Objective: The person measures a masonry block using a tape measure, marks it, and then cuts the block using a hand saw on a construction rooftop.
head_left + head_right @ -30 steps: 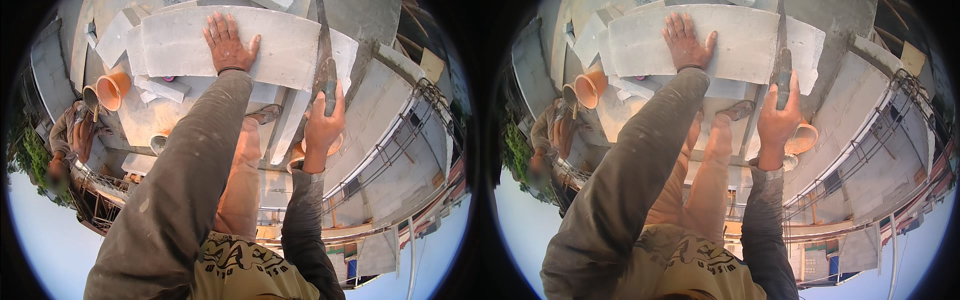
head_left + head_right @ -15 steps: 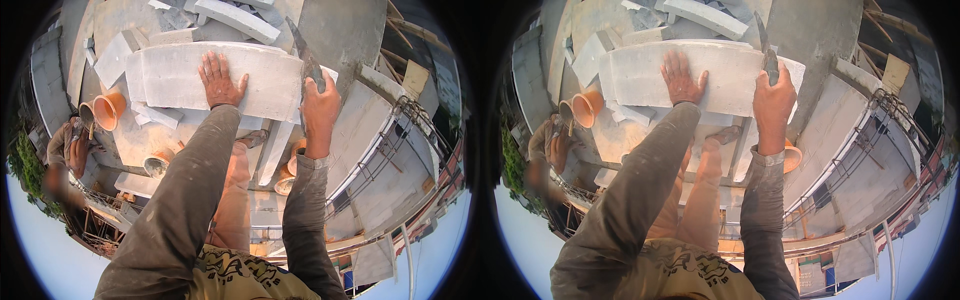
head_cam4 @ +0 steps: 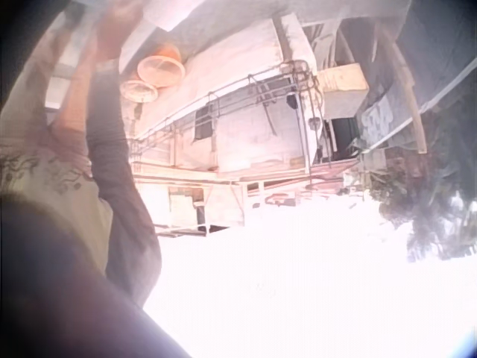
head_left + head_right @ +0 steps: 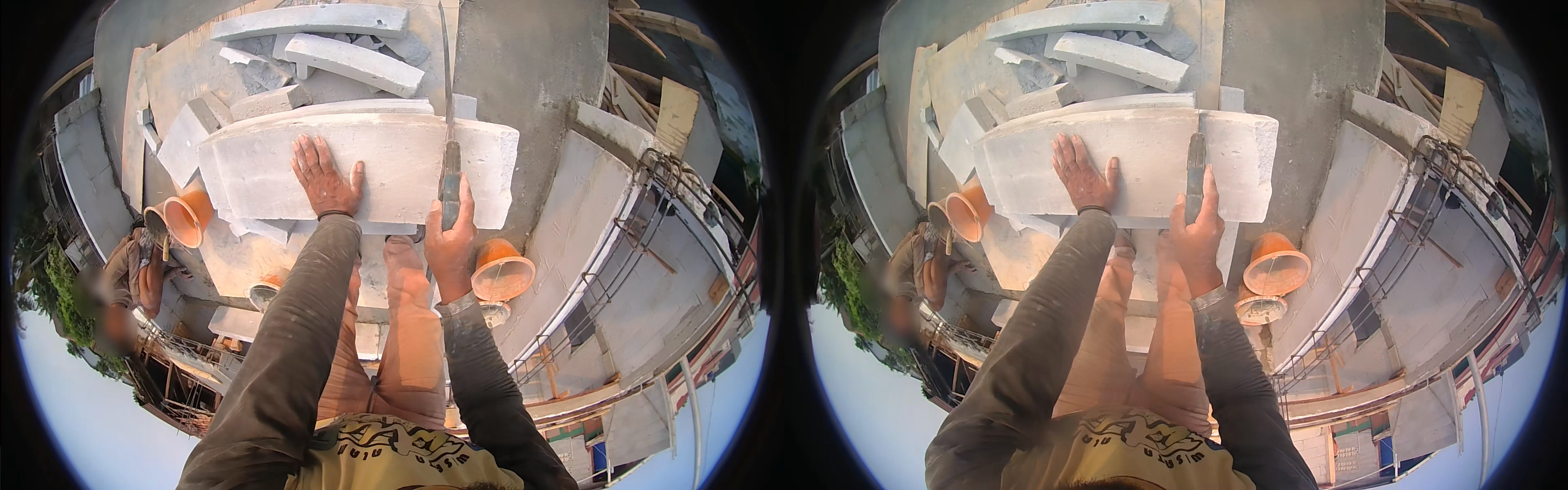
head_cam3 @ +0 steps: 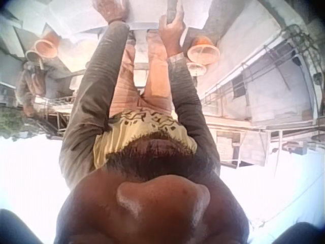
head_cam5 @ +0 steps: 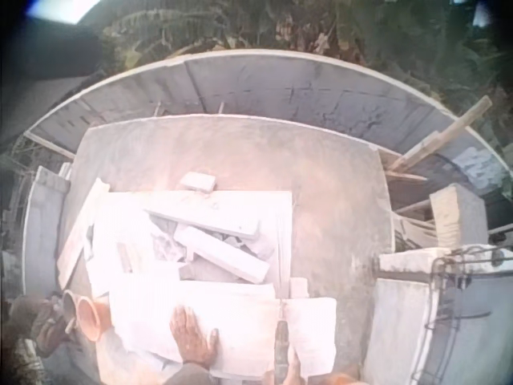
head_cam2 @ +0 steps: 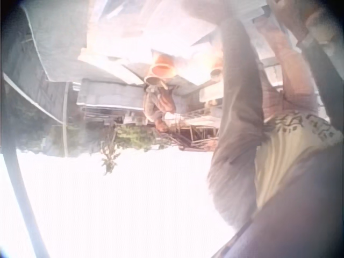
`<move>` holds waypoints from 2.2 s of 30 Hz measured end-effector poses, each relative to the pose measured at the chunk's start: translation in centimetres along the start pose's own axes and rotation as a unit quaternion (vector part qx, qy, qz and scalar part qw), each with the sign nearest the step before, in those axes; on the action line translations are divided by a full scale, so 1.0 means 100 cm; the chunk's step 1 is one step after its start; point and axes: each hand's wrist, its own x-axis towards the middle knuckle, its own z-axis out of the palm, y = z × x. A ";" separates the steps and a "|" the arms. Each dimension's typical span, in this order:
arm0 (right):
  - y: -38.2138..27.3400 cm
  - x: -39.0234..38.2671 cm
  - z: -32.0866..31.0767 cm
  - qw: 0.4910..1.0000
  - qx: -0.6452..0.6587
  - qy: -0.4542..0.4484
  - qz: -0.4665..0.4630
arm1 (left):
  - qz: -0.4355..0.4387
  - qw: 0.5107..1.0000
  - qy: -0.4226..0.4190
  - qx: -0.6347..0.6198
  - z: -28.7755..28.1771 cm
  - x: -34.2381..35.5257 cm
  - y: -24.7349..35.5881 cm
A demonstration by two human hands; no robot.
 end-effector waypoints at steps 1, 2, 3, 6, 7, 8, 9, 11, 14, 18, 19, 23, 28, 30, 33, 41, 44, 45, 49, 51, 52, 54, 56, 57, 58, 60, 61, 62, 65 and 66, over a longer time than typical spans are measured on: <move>-0.003 0.000 0.000 1.000 0.009 -0.002 0.009 | -0.040 0.999 0.002 -0.020 -0.001 0.001 0.000; -0.003 -0.002 -0.001 1.000 0.012 -0.017 0.023 | -0.083 0.996 0.010 -0.041 -0.003 0.008 0.003; -0.002 0.001 -0.006 0.999 0.027 -0.037 0.026 | -0.125 0.990 0.018 -0.063 -0.004 0.016 0.007; -0.002 0.011 -0.018 0.995 0.047 -0.084 0.034 | -0.230 0.969 0.088 0.009 0.013 0.046 0.034; -0.003 0.014 -0.021 0.995 0.038 -0.089 0.031 | -0.251 0.963 0.088 0.049 0.014 0.051 0.038; -0.008 0.015 -0.022 0.995 0.027 -0.091 0.032 | -0.246 0.965 0.081 0.053 0.015 0.052 0.038; -0.020 0.018 -0.022 0.996 0.000 -0.082 0.041 | -0.240 0.966 0.073 0.054 0.015 0.051 0.039; -0.056 0.026 -0.025 0.995 -0.053 -0.075 0.043 | -0.242 0.967 0.061 0.059 0.013 0.047 0.041; -0.112 0.028 -0.041 0.988 -0.124 -0.089 -0.019 | -0.253 0.963 0.067 0.063 0.007 0.050 0.039; -0.115 0.020 -0.043 0.992 -0.094 -0.064 0.058 | -0.241 0.966 0.075 0.060 0.009 0.049 0.042; -0.107 0.018 -0.045 0.991 -0.076 -0.055 0.095 | -0.236 0.966 0.076 0.065 0.010 0.049 0.041; -0.092 0.014 -0.047 0.988 -0.013 -0.017 0.155 | -0.244 0.966 0.037 0.072 0.009 0.050 0.040; -0.037 0.005 -0.044 0.990 -0.029 0.105 0.093 | -0.251 0.964 0.038 0.086 0.015 0.046 0.033; -0.020 0.013 -0.047 0.985 -0.079 0.147 0.035 | -0.254 0.962 0.050 0.082 0.016 0.045 0.029; 0.011 0.044 -0.064 0.961 -0.163 0.225 0.012 | -0.248 0.964 0.072 0.056 0.018 0.048 0.033; 0.065 0.161 -0.083 0.946 -0.298 0.104 0.070 | -0.183 0.954 0.234 -0.040 -0.005 0.067 -0.095; 0.072 0.169 -0.081 0.943 -0.313 0.102 0.056 | -0.375 0.915 0.135 -0.064 -0.035 0.115 -0.174; 0.079 0.165 -0.084 0.944 -0.306 0.111 0.051 | -0.425 0.895 0.028 -0.137 -0.045 0.131 -0.193; 0.097 0.156 -0.053 0.950 -0.288 0.112 0.050 | -0.426 0.878 -0.032 -0.215 -0.040 0.146 -0.295; 0.097 0.148 -0.062 0.956 -0.256 0.125 0.072 | -0.407 0.871 -0.066 -0.267 -0.036 0.150 -0.265; 0.101 0.148 -0.063 0.962 -0.233 0.127 0.058 | -0.422 0.872 -0.052 -0.242 -0.038 0.150 -0.254; 0.103 0.150 -0.060 0.974 -0.185 0.129 0.028 | -0.435 0.870 -0.020 -0.231 -0.046 0.138 -0.253; 0.090 0.137 -0.053 0.968 -0.161 0.176 0.075 | -0.442 0.851 0.044 -0.278 -0.061 0.114 -0.257; 0.080 0.126 -0.052 0.964 -0.147 0.200 0.099 | -0.428 0.836 0.092 -0.331 -0.072 0.100 -0.256; 0.066 0.112 -0.055 0.965 -0.116 0.218 0.088 | -0.413 0.818 0.133 -0.377 -0.086 0.083 -0.255; 0.057 0.084 -0.069 0.962 -0.023 0.267 0.050 | -0.366 0.772 0.181 -0.487 -0.115 0.057 -0.227; 0.063 0.074 -0.080 0.954 0.040 0.295 0.019 | -0.363 0.735 0.182 -0.543 -0.131 0.047 -0.193; 0.064 0.068 -0.083 0.943 0.111 0.314 -0.014 | -0.343 0.713 0.193 -0.580 -0.139 0.034 -0.195; 0.054 0.051 -0.069 0.890 0.301 0.335 -0.069 | -0.273 0.639 0.211 -0.688 -0.143 0.006 -0.203; 0.058 0.052 -0.068 0.886 0.308 0.333 -0.100 | -0.245 0.612 0.211 -0.722 -0.141 0.005 -0.203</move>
